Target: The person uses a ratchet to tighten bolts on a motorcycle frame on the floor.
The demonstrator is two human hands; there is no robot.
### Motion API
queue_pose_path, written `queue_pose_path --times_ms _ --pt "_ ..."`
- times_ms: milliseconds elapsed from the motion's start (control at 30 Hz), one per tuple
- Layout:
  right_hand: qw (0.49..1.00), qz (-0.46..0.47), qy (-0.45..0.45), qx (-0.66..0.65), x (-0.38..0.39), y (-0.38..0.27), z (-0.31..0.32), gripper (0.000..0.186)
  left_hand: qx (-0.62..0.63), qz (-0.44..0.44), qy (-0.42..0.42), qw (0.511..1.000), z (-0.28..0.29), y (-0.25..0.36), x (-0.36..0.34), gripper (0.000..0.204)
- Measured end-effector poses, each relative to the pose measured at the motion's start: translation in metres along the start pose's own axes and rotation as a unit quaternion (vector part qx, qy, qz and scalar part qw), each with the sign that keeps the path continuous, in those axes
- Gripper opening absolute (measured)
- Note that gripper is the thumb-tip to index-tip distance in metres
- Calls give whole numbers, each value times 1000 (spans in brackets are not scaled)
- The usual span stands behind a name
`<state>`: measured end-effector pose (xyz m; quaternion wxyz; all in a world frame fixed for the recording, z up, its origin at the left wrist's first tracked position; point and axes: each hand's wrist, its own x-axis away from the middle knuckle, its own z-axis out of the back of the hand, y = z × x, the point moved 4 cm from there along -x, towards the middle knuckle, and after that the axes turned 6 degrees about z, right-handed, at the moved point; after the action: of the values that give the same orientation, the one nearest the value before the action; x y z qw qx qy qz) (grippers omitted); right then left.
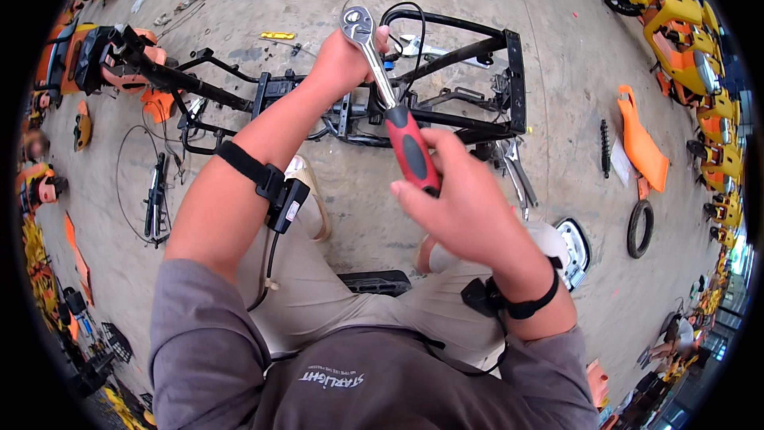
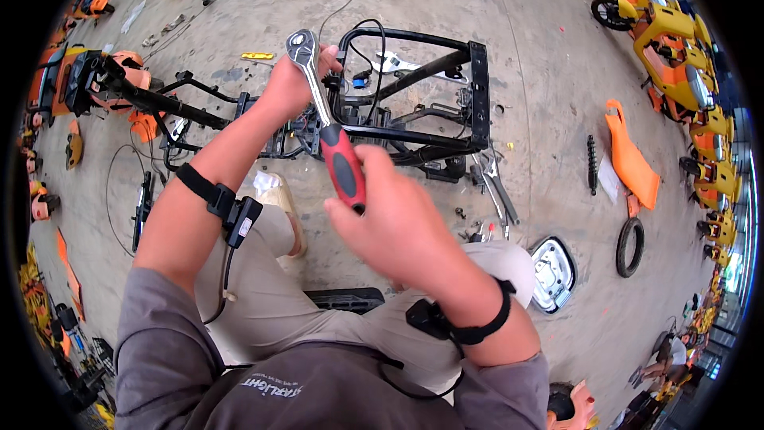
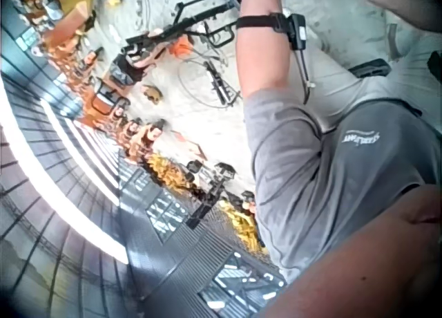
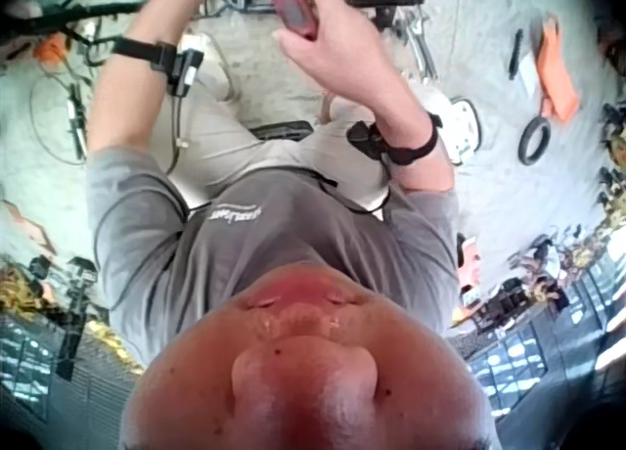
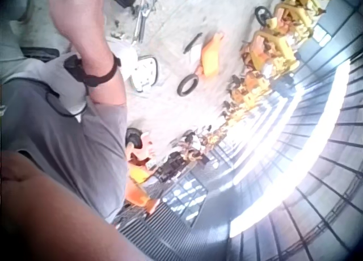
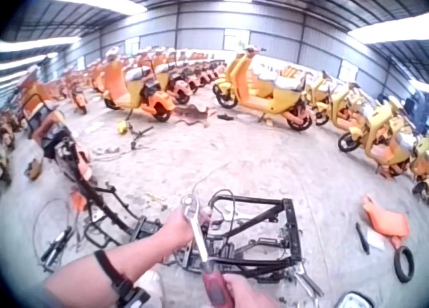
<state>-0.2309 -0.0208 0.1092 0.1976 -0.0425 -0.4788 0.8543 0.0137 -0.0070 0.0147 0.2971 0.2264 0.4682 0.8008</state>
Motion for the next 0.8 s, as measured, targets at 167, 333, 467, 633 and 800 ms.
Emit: queue_pose_path --times_ms 167,333,467,633,800 --pt "982 45 181 -15 -21 31 87 42 108 43 -71 991 -6 -5 -6 28" --pt "969 -18 228 -96 -41 65 109 39 99 70 -75 990 -7 1 -8 21" --pt "993 -30 61 -96 -20 38 54 45 86 42 -57 994 -9 -5 -7 32" --pt "973 -13 1 -231 -6 10 -24 58 61 -37 37 997 -5 -13 -5 44" --pt "981 -26 138 -136 -24 25 57 44 58 53 -76 994 -3 -6 -6 27"
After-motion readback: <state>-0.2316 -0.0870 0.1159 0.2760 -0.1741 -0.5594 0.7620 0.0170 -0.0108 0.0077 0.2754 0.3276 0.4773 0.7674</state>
